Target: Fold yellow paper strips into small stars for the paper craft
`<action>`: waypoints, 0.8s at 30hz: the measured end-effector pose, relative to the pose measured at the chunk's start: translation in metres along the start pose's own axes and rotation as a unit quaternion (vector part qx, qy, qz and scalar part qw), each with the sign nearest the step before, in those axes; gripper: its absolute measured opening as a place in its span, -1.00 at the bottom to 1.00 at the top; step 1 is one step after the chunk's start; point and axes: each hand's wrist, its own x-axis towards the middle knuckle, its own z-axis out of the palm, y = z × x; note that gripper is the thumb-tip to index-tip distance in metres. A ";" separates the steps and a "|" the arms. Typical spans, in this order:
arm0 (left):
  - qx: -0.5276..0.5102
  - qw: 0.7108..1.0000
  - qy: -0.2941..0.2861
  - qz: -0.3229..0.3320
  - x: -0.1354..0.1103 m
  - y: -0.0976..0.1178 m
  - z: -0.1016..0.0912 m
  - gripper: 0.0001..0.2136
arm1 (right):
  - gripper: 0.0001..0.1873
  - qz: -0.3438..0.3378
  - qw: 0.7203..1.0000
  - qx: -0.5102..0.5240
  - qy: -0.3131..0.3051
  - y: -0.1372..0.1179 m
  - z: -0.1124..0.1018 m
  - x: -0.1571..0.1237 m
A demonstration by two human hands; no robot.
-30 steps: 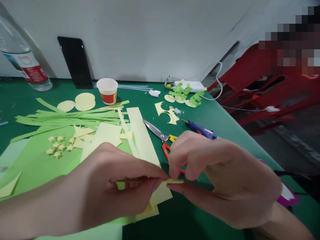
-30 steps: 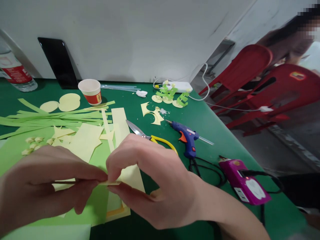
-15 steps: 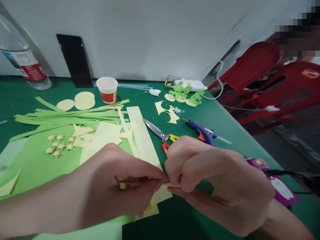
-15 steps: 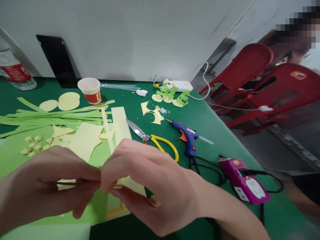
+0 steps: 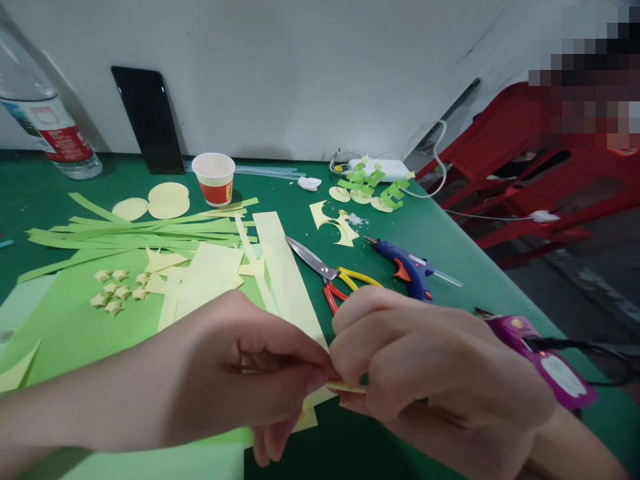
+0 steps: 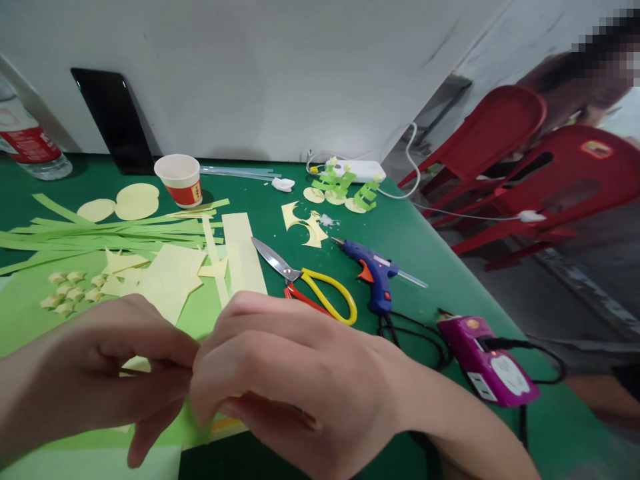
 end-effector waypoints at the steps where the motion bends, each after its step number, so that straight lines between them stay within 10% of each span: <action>1: -0.006 1.000 -0.002 -0.007 -0.001 -0.001 0.000 -0.75 | -0.72 0.005 1.000 -0.001 -0.005 0.000 0.001 -0.001; 11: -0.072 0.996 -0.015 -0.055 0.004 0.007 -0.001 -0.78 | -0.76 -0.006 0.996 -0.052 -0.066 0.000 -0.012 0.004; 24: -0.138 0.987 -0.012 -0.083 0.005 0.013 -0.001 -0.83 | -0.71 -0.039 0.999 -0.015 0.031 0.008 -0.001 -0.004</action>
